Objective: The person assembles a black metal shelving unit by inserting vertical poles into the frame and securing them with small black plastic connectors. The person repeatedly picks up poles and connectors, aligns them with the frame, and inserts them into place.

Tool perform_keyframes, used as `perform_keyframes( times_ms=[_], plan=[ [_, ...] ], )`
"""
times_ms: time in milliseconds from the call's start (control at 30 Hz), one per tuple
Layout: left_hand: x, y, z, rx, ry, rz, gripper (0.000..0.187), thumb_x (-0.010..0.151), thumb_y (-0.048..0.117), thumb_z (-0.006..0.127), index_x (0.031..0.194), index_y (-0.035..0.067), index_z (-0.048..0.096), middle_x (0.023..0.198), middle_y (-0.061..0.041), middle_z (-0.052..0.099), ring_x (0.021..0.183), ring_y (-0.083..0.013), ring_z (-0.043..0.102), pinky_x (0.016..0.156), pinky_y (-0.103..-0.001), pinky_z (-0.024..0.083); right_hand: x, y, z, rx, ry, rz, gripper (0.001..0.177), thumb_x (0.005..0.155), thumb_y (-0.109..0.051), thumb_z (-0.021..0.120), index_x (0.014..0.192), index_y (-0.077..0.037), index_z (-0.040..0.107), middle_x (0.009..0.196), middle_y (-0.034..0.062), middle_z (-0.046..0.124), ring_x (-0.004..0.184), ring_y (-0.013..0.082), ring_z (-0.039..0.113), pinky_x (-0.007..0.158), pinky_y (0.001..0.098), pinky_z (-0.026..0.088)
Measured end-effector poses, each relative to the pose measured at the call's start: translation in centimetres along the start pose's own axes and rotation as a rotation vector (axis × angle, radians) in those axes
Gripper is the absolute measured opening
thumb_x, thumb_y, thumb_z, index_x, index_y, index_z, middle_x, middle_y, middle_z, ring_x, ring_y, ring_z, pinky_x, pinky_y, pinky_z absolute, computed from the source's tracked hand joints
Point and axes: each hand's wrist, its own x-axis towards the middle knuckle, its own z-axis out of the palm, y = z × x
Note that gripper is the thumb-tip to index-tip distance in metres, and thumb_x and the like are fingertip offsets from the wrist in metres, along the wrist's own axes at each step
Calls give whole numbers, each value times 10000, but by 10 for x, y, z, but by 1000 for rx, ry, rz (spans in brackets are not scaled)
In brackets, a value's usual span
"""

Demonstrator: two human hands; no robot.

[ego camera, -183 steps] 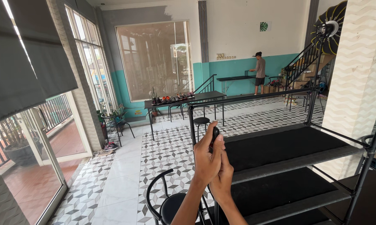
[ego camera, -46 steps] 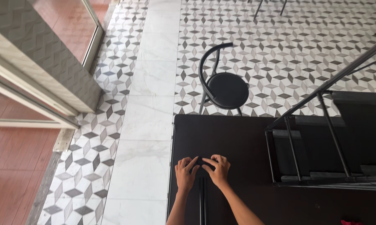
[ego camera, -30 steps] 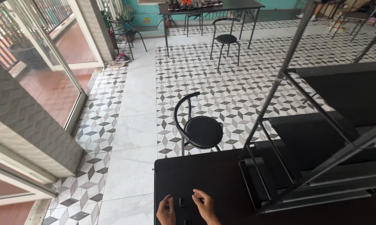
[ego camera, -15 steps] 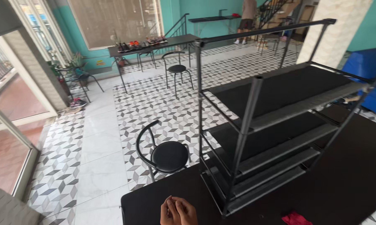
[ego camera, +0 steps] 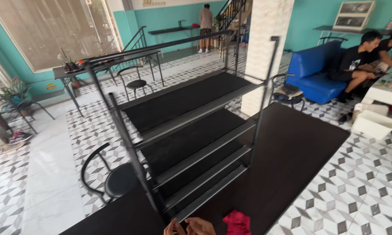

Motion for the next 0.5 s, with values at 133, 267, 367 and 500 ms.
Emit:
perform_keyframes(
  times_ms=[133, 267, 367, 500],
  plan=[
    [-57, 42, 32, -195, -294, -284, 40, 909, -19, 620, 944, 0, 616, 758, -137, 646, 687, -218, 632, 613, -347, 518, -18, -57, -102, 69, -52, 93, 379, 976, -298, 635, 1224, -21, 709, 886, 91, 759, 801, 165, 722, 767, 296, 576],
    [-108, 101, 53, -406, -499, -393, 88, 931, 14, 621, 1009, -13, 654, 761, -124, 682, 693, -201, 668, 635, -326, 545, -43, -74, -156, 161, 277, -312, 428, 975, -338, 636, 1113, 63, 698, 869, 184, 765, 699, 259, 719, 719, 381, 617],
    [-125, 155, 82, -595, -571, -384, 139, 948, 38, 622, 1058, -22, 683, 764, -114, 710, 697, -188, 695, 651, -310, 566, -42, -116, -220, 128, 240, -37, 505, 926, -362, 603, 1243, 15, 712, 873, 157, 754, 770, 288, 771, 753, 420, 636],
    [-130, 216, 77, -752, -645, -303, 209, 970, 71, 622, 1122, -35, 721, 768, -101, 747, 702, -170, 731, 672, -289, 593, -63, -128, -269, 49, 321, -165, 519, 937, -395, 570, 1267, -18, 707, 888, 95, 753, 737, 216, 730, 686, 346, 594]
  ],
)
